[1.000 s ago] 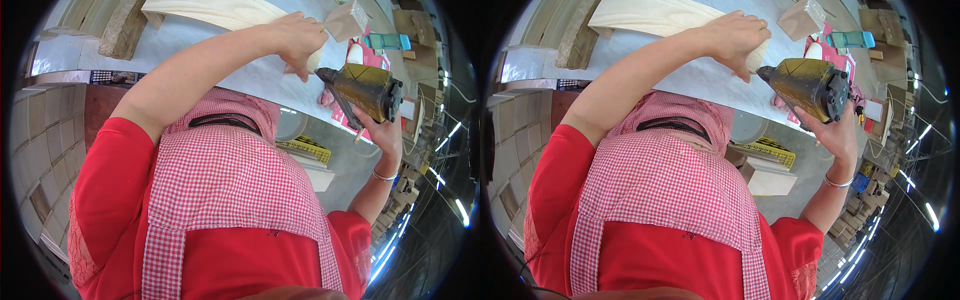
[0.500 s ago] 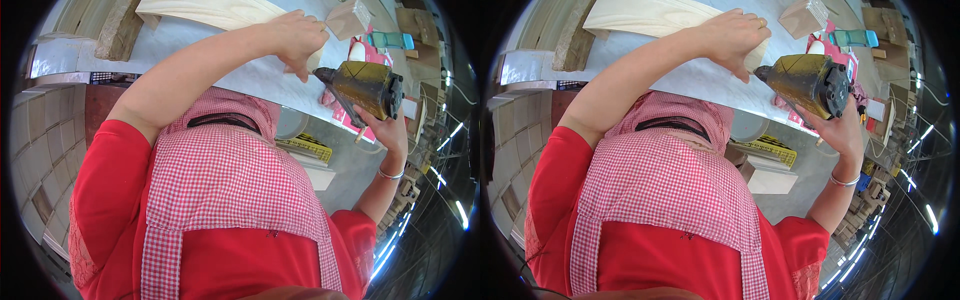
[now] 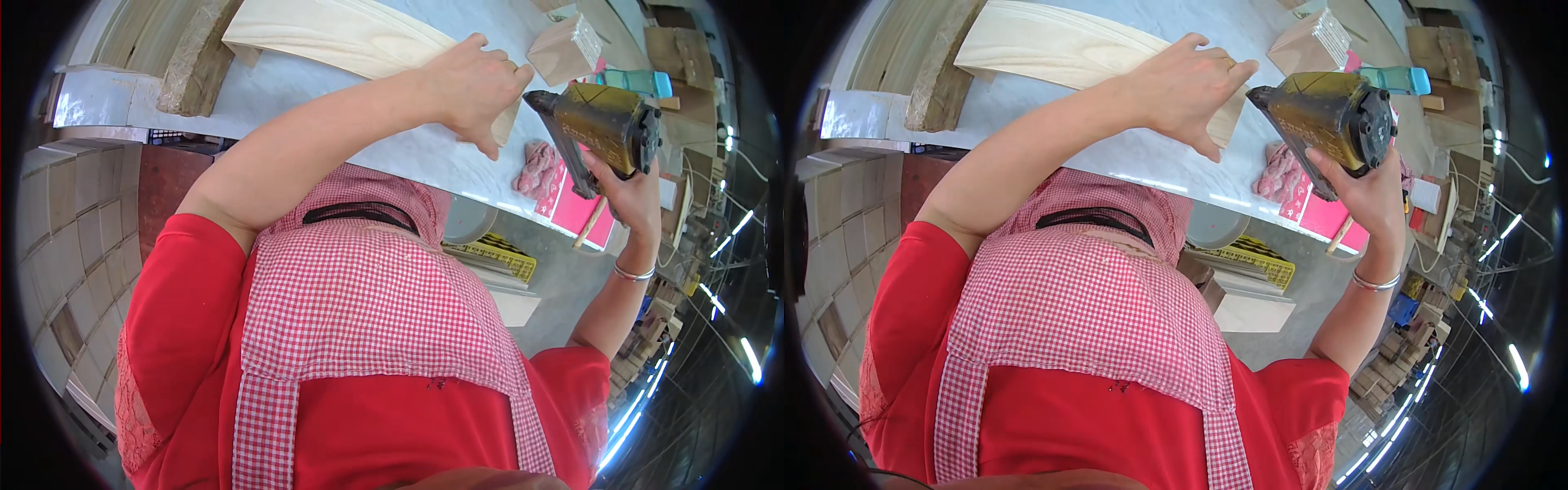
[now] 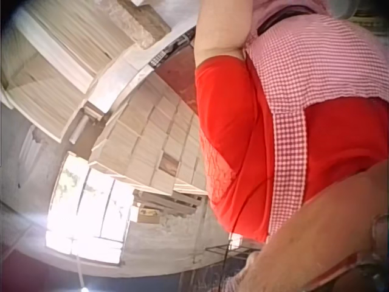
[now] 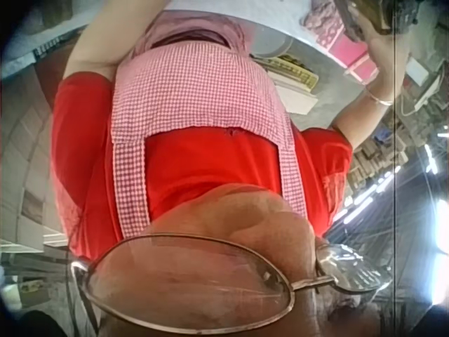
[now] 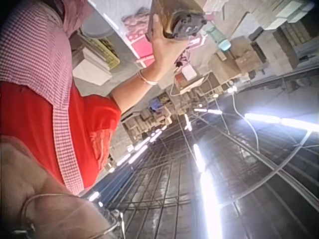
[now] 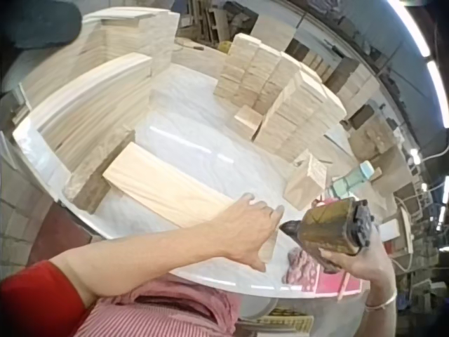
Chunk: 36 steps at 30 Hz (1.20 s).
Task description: Assembling wooden boxes by applying glue and using a pneumatic nail gun.
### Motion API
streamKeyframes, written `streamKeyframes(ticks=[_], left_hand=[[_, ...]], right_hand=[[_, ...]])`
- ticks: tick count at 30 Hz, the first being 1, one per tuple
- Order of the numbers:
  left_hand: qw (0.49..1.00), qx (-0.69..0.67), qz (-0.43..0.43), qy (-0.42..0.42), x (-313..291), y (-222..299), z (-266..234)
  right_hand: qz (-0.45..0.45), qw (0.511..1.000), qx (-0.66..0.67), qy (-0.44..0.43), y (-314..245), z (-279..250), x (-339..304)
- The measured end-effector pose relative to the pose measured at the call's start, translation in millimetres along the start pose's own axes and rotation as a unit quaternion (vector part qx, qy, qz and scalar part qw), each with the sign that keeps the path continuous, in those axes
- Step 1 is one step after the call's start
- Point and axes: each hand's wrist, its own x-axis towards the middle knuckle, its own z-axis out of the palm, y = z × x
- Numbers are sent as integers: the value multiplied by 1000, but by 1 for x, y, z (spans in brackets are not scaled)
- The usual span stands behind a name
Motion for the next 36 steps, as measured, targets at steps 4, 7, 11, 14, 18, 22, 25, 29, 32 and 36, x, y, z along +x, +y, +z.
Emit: streamKeyframes(ticks=[4, 7, 11, 14, 18, 22, 25, 29, 32, 36], left_hand=[[1000, 0, 1, 0, 0, 1, 0], [1000, -2, -1, 4, -1, 2, -1], [1000, -12, -2, 10, -2, 3, -2], [1000, -21, 4, 17, -2, 3, -2], [1000, -18, 1, 17, -3, 3, -4], [1000, -18, 1, -5, -2, 3, -9], [1000, -15, 14, 9, 0, -5, -3], [978, 64, 14, 198, -27, -35, -4], [994, 83, -54, 50, -45, -51, -47], [984, -46, -124, -116, -50, -34, -76]], right_hand=[[-5, 1000, -5, -8, 2, -1, 7], [-5, 1000, 1, -13, 4, -1, 10], [-3, 1000, 8, -21, 5, -1, 14], [-12, 999, -10, -31, 2, -4, 16], [-12, 998, -31, -44, 0, -5, 18], [-9, 999, -31, -31, 9, -3, 12], [20, 999, -17, 42, 17, -1, -1], [179, 973, -25, 143, 58, -3, -26], [126, 981, -36, 144, 125, -8, -61], [50, 958, -185, 212, 239, 24, -84]])
